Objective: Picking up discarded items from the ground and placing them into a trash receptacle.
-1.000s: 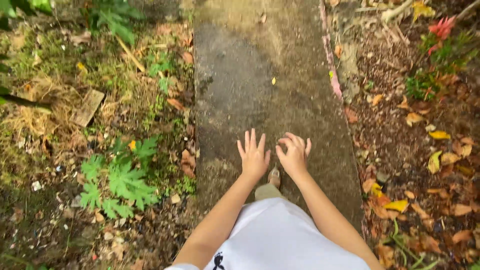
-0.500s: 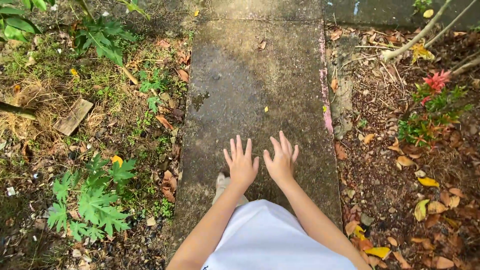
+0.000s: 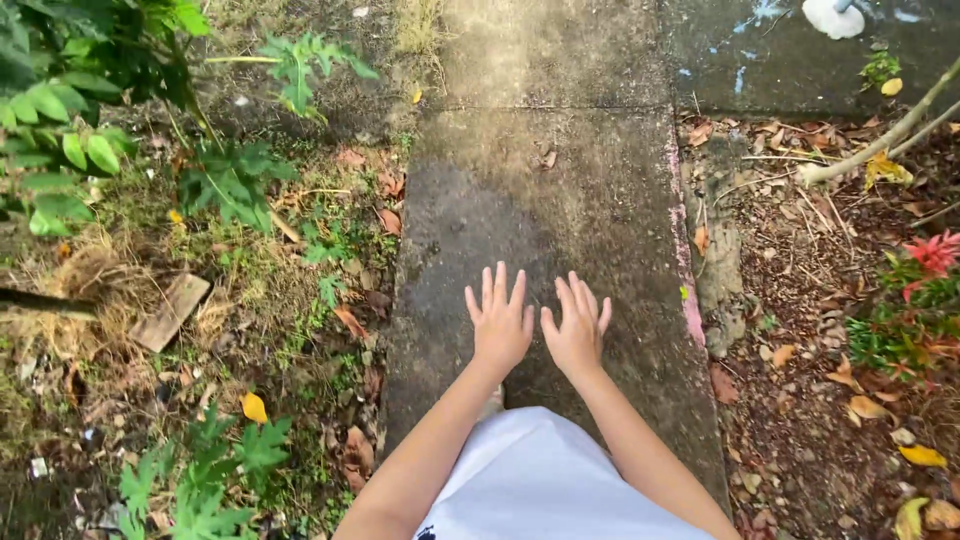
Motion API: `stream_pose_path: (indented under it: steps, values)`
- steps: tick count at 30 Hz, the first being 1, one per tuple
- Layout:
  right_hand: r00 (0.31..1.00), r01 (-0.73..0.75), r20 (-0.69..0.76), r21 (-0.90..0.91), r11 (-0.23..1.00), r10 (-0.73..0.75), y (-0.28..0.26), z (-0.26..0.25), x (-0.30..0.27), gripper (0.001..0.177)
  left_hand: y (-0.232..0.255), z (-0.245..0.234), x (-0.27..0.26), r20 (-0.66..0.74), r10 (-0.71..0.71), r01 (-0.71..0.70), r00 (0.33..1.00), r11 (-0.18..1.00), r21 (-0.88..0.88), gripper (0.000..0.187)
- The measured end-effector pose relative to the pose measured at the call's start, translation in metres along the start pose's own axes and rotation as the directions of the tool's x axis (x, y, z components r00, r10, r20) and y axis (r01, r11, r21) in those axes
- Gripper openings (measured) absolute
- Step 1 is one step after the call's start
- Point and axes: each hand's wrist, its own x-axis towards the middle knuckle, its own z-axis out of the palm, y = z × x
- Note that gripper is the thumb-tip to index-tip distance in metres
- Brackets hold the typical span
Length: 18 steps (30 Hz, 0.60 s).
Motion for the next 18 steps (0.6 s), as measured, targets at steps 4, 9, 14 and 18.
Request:
stream_pose_path:
  steps: [4,9,14,18]
  values:
    - [1.0,-0.025,-0.012,-0.016,1.0,0.025,0.001,0.012,0.014,0.061,-0.01,0.006,0.014,-0.022,0.012,-0.011,1.0,0.999,0.042,0.065]
    - [0.999,-0.041,0.016,0.002,0.999,0.041,0.014,0.011,0.048,0.059,-0.02,0.007,0.032,0.023,-0.009,0.009,1.0,1.0,-0.001,0.066]
    - [0.999,-0.022,0.03,0.035,0.999,0.021,0.027,0.011,0.083,0.06,-0.015,0.014,0.067,0.032,-0.048,0.049,0.998,0.999,-0.022,0.065]
    - [0.999,-0.003,0.036,0.018,1.0,0.003,0.037,0.007,0.124,0.059,-0.001,0.026,0.106,-0.028,-0.038,0.037,0.999,0.999,-0.026,0.064]
